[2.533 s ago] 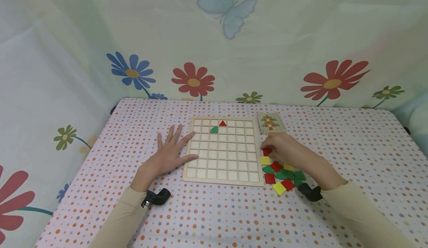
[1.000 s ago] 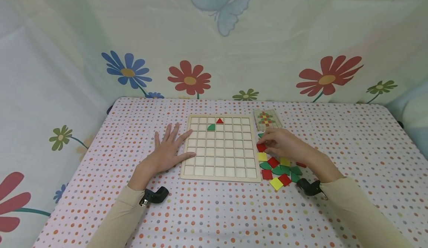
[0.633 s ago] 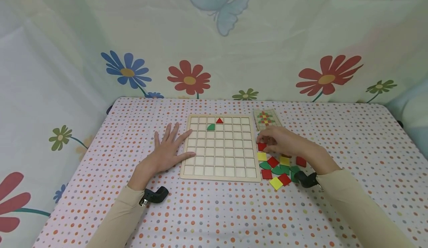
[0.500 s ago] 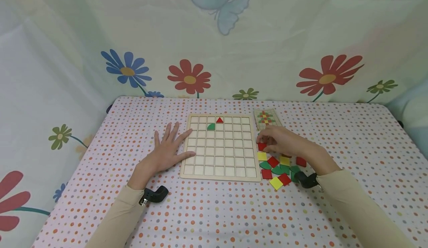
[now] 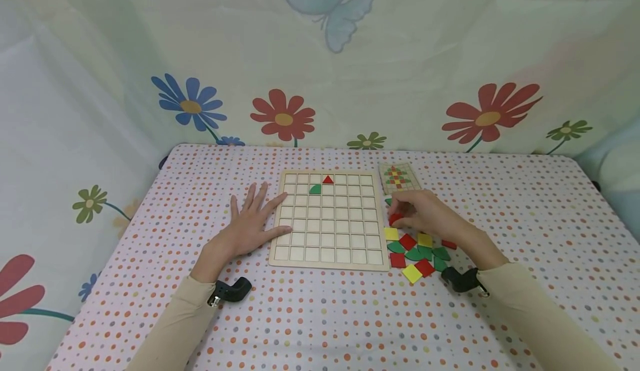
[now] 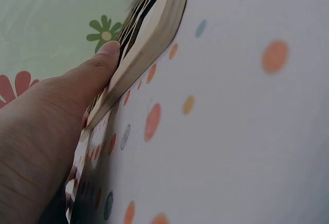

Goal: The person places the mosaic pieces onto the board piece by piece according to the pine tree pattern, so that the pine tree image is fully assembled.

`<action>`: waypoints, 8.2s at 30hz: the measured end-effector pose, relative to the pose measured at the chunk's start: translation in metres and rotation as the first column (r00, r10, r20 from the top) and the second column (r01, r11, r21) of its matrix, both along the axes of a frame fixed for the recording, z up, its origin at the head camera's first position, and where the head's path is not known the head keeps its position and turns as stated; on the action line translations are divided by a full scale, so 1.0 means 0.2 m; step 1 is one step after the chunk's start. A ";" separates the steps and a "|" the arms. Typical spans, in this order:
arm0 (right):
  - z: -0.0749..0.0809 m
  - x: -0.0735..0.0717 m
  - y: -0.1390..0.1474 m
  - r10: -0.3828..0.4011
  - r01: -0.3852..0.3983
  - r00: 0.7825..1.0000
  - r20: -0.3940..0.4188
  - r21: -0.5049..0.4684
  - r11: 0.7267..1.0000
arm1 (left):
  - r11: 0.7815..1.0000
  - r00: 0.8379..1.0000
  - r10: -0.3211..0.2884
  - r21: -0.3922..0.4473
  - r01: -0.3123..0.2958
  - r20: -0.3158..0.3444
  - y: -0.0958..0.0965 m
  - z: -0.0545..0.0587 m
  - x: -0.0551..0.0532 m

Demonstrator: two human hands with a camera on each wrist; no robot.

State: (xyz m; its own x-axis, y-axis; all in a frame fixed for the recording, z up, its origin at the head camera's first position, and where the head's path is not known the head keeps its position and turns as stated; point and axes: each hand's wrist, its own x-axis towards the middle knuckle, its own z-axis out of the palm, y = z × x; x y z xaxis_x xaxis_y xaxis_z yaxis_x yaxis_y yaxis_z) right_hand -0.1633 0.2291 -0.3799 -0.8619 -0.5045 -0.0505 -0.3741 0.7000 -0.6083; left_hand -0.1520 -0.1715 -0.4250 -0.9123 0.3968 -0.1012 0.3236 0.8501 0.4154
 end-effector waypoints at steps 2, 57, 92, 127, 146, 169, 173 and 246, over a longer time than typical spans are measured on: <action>0.00 0.00 0.00 0.009 -0.009 1.000 -0.013 -0.009 1.000 | 1.000 1.000 0.002 0.004 -0.002 0.002 0.00 0.00 0.00; -0.05 -0.32 -0.58 0.029 -0.045 0.994 -0.101 -0.153 0.987 | 1.000 1.000 0.008 -0.016 -0.008 -0.001 0.00 0.00 -0.02; 0.05 -0.33 -0.64 0.119 -0.109 0.985 -0.129 0.080 0.991 | 1.000 1.000 0.015 -0.027 -0.015 -0.007 -0.01 0.03 -0.03; 0.07 -0.07 -0.01 -0.022 0.024 1.000 -0.016 0.191 0.981 | 1.000 1.000 0.008 -0.020 -0.008 0.002 0.00 -0.02 0.00; 0.06 -0.13 -0.14 -0.120 0.119 0.993 -0.011 0.254 0.960 | 1.000 1.000 0.011 -0.027 -0.012 -0.009 0.00 -0.02 -0.01; 0.05 -0.12 -0.13 -0.055 0.060 0.998 -0.030 0.188 0.980 | 1.000 1.000 0.008 -0.003 -0.008 -0.016 0.00 -0.01 0.00; 0.06 -0.11 -0.15 0.005 0.015 0.995 -0.099 0.201 0.980 | 1.000 1.000 0.011 -0.012 -0.012 -0.013 0.00 -0.02 -0.01; -0.02 -0.32 -0.45 -0.013 0.005 0.995 -0.104 -0.073 0.997 | 1.000 1.000 0.001 -0.012 -0.001 -0.012 0.01 -0.01 -0.01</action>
